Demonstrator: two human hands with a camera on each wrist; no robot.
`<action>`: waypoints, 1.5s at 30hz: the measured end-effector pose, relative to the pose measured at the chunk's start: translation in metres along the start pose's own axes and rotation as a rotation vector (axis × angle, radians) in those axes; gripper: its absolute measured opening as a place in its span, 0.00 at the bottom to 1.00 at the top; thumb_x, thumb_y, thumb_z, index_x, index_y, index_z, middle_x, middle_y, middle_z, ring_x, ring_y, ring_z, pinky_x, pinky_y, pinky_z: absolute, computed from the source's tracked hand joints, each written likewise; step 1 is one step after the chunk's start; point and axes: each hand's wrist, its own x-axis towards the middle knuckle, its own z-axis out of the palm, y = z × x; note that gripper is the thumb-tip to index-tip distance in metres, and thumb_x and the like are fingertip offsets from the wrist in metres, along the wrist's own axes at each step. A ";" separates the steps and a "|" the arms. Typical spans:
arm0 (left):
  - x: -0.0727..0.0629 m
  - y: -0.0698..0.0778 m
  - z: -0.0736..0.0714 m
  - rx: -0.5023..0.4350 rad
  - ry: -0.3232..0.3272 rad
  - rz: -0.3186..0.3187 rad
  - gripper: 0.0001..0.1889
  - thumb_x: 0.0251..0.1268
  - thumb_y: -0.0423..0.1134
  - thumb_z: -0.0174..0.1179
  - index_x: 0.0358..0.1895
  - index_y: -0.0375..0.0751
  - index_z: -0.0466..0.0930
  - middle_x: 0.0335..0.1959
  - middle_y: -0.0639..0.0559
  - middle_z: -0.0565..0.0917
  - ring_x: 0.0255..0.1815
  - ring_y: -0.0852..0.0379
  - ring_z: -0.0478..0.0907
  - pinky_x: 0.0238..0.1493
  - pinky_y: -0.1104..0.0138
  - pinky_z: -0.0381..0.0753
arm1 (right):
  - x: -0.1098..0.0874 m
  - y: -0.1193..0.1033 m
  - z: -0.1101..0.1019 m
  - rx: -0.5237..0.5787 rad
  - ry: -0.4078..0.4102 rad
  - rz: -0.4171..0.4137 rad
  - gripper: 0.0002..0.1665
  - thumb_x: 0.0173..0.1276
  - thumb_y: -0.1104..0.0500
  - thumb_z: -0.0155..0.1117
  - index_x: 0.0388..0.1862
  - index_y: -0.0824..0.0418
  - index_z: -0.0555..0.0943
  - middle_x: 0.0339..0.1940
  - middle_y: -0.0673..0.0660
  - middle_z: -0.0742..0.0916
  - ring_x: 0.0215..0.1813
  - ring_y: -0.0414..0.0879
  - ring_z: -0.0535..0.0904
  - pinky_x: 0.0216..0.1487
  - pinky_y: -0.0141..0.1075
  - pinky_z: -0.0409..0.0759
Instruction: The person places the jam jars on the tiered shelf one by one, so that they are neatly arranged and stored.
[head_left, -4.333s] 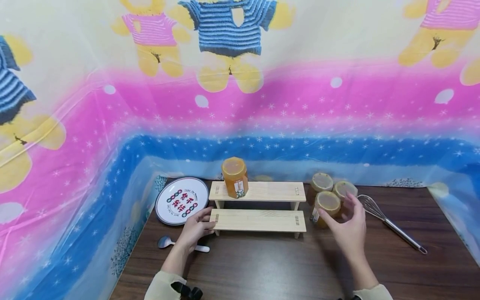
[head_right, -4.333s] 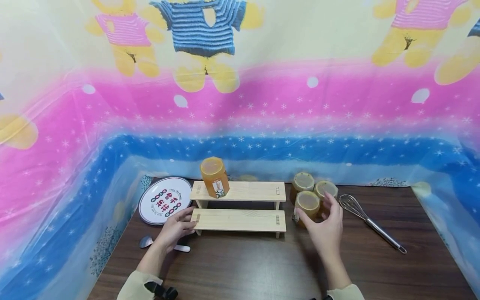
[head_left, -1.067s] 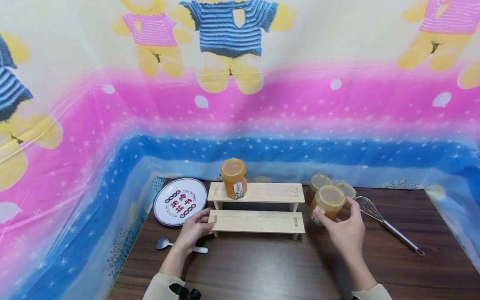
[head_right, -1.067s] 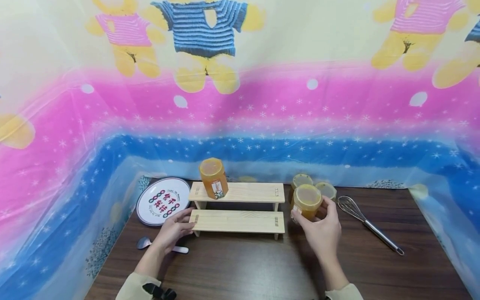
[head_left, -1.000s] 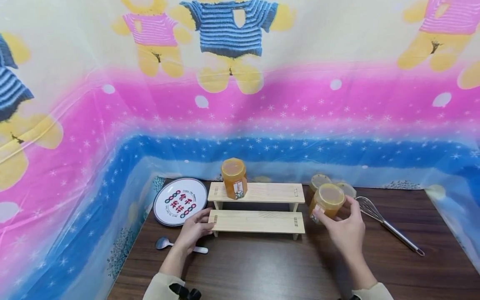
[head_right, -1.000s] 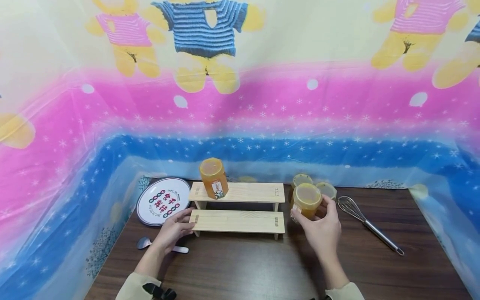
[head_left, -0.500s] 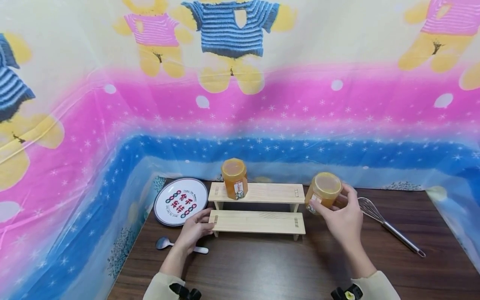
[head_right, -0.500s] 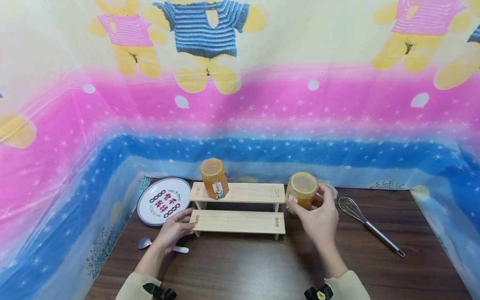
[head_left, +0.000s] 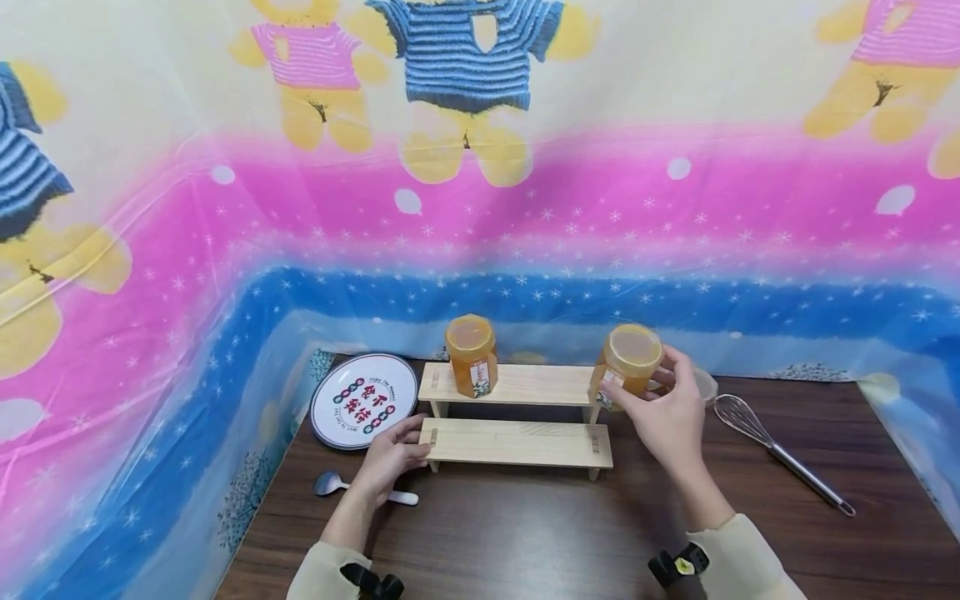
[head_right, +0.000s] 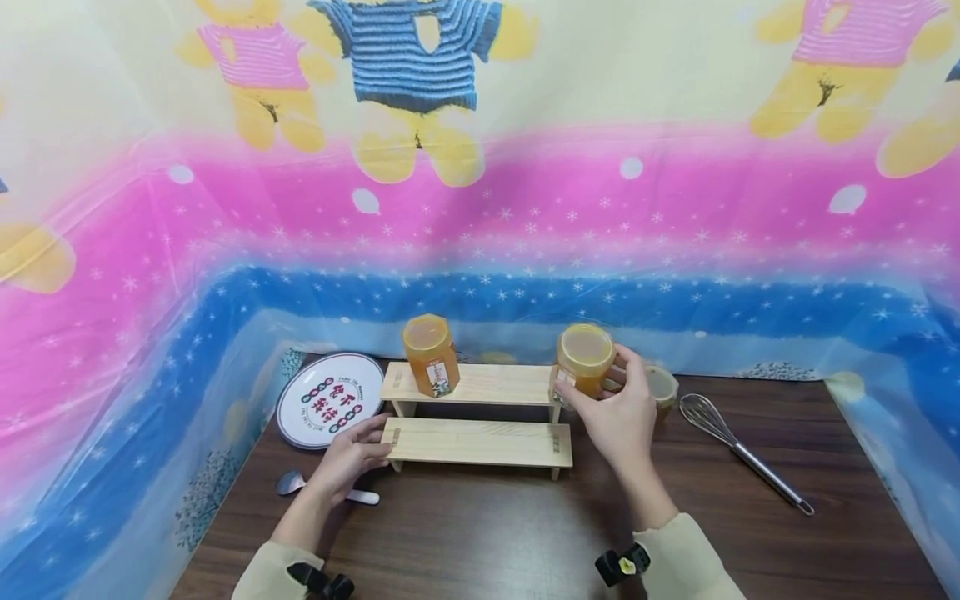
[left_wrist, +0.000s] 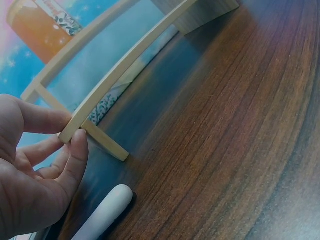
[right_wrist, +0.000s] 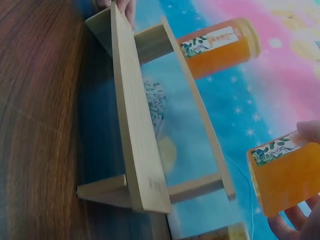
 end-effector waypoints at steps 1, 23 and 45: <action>0.000 0.000 0.000 -0.002 0.001 -0.001 0.32 0.66 0.26 0.62 0.75 0.36 0.69 0.54 0.37 0.81 0.43 0.52 0.82 0.44 0.63 0.84 | 0.001 0.000 0.003 0.004 -0.008 -0.003 0.52 0.50 0.52 0.89 0.72 0.55 0.72 0.58 0.54 0.83 0.56 0.50 0.81 0.48 0.35 0.85; -0.001 -0.002 0.000 -0.003 -0.002 0.008 0.32 0.66 0.26 0.62 0.75 0.34 0.69 0.53 0.37 0.81 0.42 0.52 0.82 0.43 0.64 0.85 | 0.006 -0.009 0.050 0.014 -0.133 -0.009 0.53 0.49 0.45 0.88 0.72 0.52 0.71 0.58 0.56 0.84 0.58 0.53 0.81 0.53 0.55 0.83; -0.001 0.000 -0.001 -0.019 -0.008 0.014 0.33 0.65 0.26 0.62 0.75 0.33 0.69 0.53 0.37 0.81 0.41 0.52 0.82 0.41 0.65 0.85 | 0.004 -0.010 0.067 0.010 -0.144 -0.009 0.52 0.49 0.47 0.89 0.72 0.51 0.72 0.58 0.59 0.83 0.54 0.59 0.85 0.53 0.56 0.85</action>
